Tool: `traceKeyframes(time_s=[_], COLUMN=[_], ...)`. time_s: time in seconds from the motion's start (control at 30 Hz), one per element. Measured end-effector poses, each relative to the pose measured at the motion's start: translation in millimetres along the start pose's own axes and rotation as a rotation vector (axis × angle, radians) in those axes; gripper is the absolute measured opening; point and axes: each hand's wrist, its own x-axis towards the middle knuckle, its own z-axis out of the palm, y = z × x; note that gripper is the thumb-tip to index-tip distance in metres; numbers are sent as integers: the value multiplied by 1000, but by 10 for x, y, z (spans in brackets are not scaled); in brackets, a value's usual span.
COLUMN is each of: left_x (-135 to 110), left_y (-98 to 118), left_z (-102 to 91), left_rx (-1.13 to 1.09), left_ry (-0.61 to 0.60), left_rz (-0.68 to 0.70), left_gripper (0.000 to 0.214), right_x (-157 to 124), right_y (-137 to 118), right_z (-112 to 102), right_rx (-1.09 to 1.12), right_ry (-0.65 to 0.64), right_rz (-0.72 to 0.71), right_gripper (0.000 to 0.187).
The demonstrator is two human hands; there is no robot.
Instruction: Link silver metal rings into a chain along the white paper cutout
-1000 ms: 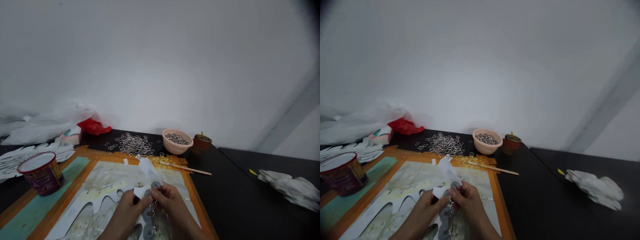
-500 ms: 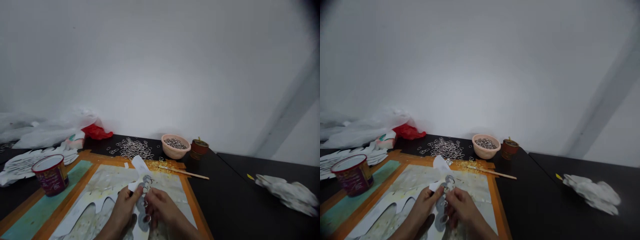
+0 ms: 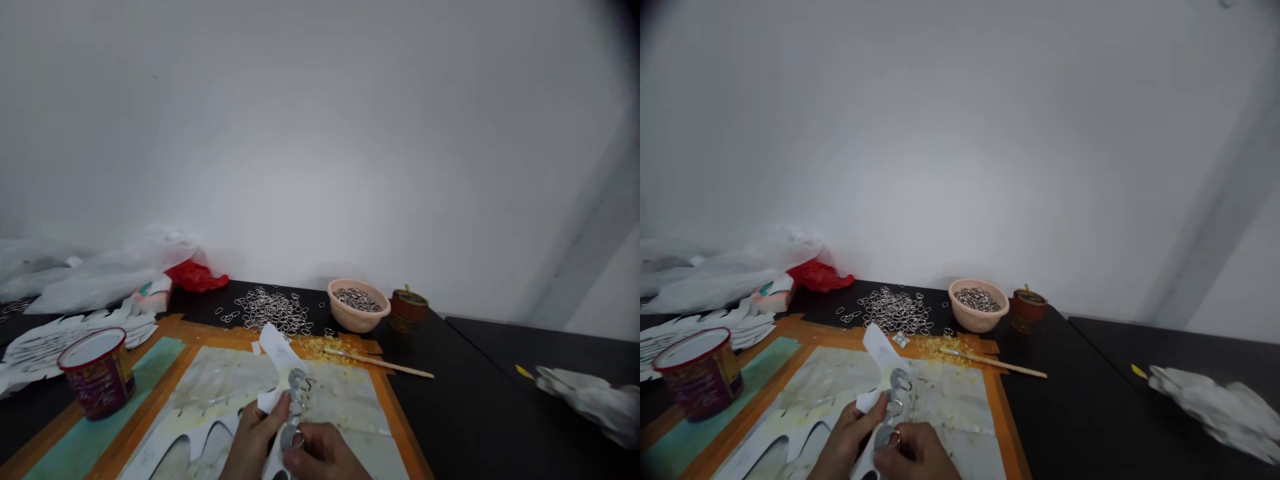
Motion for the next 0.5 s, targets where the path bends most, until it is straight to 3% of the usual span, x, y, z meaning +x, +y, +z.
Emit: traceKeyframes(time_s=[0.1, 0.23, 0.33, 0.5], left_x=[-15, -13, 8, 35], left_y=[71, 62, -38, -181], left_z=[-5, -25, -60, -103], left_rx=[-3, -14, 24, 170], left_ry=[-21, -160, -279, -401], left_rz=[-20, -3, 25, 58], left_gripper=[52, 50, 49, 54], right_x=[-1, 25, 34, 50], right_y=[-76, -181, -237, -222], right_z=[44, 66, 6, -54], right_rx=[-4, 113, 97, -19], right_ry=[24, 251, 386, 400], right_rz=[13, 31, -40, -92], right_gripper=[63, 70, 71, 71])
